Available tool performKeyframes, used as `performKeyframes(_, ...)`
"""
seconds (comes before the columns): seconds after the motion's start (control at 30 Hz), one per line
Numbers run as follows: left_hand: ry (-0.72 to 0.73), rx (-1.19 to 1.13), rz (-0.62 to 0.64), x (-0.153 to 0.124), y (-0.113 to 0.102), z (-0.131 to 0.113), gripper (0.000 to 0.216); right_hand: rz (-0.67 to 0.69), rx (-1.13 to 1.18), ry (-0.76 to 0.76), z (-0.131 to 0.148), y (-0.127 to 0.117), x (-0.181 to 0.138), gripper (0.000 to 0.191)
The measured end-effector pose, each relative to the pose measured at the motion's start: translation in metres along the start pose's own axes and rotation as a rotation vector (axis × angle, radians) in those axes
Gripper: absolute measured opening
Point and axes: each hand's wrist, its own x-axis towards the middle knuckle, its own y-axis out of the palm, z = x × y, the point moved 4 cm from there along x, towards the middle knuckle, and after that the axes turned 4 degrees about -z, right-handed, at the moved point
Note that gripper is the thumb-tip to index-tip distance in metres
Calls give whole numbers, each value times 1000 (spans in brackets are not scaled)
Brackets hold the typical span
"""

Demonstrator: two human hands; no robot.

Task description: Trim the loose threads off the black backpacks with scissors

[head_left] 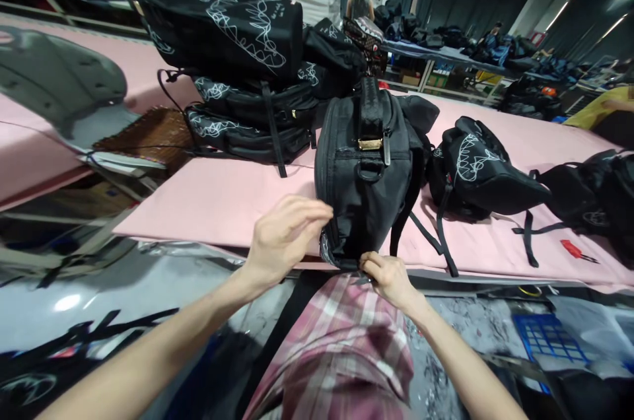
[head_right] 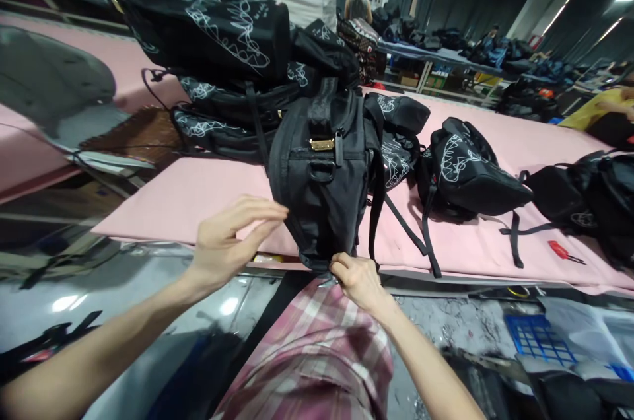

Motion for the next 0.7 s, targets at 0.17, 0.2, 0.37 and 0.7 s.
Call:
performKeyframes(0.17,-157,66,-186,50,13,-3,77,16,-232,215,11,8,6,22)
performKeyframes(0.2,-211,27,-146,58,20,0,83,-3,-245,265,12,7,6,22)
performKeyframes(0.37,-401,-98,-29,69,37,3,73,-385,196,167,11,-47,5,28)
performKeyframes(0.7,-418,-195,-25,49,44,-19,75,-656,-101,286,-8,-187,78,21)
